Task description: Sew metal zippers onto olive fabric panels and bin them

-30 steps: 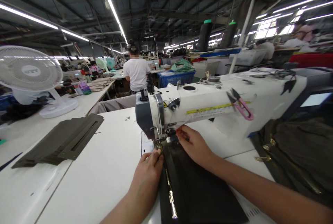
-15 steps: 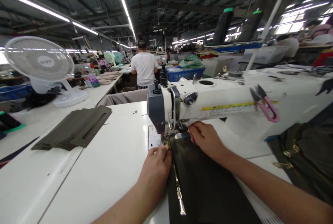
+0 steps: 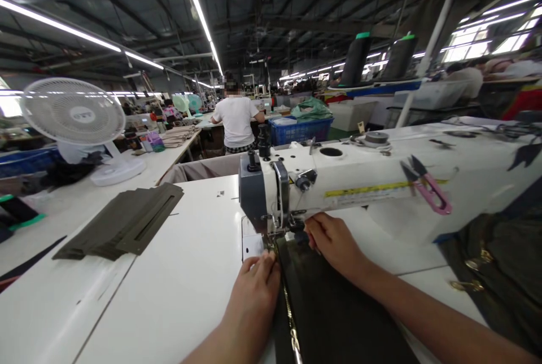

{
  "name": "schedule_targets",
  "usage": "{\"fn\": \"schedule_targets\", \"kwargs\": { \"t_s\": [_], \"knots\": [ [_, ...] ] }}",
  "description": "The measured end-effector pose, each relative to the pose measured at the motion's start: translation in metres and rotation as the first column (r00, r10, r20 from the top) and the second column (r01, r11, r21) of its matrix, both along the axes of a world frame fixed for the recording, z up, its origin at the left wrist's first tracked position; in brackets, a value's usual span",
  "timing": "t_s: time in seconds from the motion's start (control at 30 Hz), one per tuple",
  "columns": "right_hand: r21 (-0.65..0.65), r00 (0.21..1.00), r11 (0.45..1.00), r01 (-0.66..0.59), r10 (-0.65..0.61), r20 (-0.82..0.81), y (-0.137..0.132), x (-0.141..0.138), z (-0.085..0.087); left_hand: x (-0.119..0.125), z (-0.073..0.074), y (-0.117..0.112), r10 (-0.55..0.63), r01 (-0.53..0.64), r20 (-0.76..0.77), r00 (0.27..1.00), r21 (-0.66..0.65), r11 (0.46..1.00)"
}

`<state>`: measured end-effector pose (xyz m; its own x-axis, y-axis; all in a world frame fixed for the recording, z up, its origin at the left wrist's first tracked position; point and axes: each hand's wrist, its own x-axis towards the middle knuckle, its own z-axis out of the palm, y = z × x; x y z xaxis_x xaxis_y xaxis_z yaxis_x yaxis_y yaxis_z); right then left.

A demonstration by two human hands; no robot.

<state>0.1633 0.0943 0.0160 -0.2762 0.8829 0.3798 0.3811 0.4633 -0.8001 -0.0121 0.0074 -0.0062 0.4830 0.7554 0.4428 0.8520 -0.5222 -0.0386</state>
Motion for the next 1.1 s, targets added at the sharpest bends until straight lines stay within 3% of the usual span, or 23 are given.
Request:
{"fn": "schedule_targets", "kwargs": {
  "t_s": [0.1,0.2,0.37,0.47,0.6,0.7,0.93,1.1],
  "knots": [
    [0.062,0.987,0.998,0.007,-0.017,0.159,-0.004,0.005,-0.005,0.0,0.002,-0.001,-0.011,0.011,0.045,0.999,-0.006,1.0],
    [0.268,0.926,0.957,-0.107,-0.002,0.379,-0.025,0.016,-0.012,-0.002,0.007,-0.003,0.003,0.014,0.178,0.984,-0.091,0.996],
    [0.505,0.881,0.78,-0.371,0.125,0.456,-0.095,0.027,-0.016,-0.011,0.022,-0.002,0.133,0.04,0.415,0.9,-0.382,0.924],
    [0.584,0.837,0.672,-0.456,0.1,0.538,-0.128,0.016,-0.02,-0.015,0.023,0.0,0.134,0.092,0.489,0.862,-0.41,0.907],
    [0.655,0.806,0.613,-0.442,-0.049,0.59,-0.143,0.0,-0.032,-0.012,0.016,-0.001,0.086,0.086,0.466,0.881,-0.335,0.938],
    [0.643,0.764,0.597,-0.48,-0.076,0.641,-0.147,-0.005,-0.033,-0.011,0.01,-0.003,0.064,0.075,0.422,0.904,-0.304,0.95],
    [0.615,0.775,0.635,-0.468,-0.039,0.631,-0.146,-0.007,-0.017,-0.008,0.011,-0.012,0.014,0.04,0.244,0.97,-0.214,0.976],
    [0.641,0.804,0.576,-0.508,0.051,0.592,-0.143,-0.002,-0.017,0.0,0.018,-0.028,-0.032,0.048,0.091,0.995,-0.175,0.983]
  ]
}}
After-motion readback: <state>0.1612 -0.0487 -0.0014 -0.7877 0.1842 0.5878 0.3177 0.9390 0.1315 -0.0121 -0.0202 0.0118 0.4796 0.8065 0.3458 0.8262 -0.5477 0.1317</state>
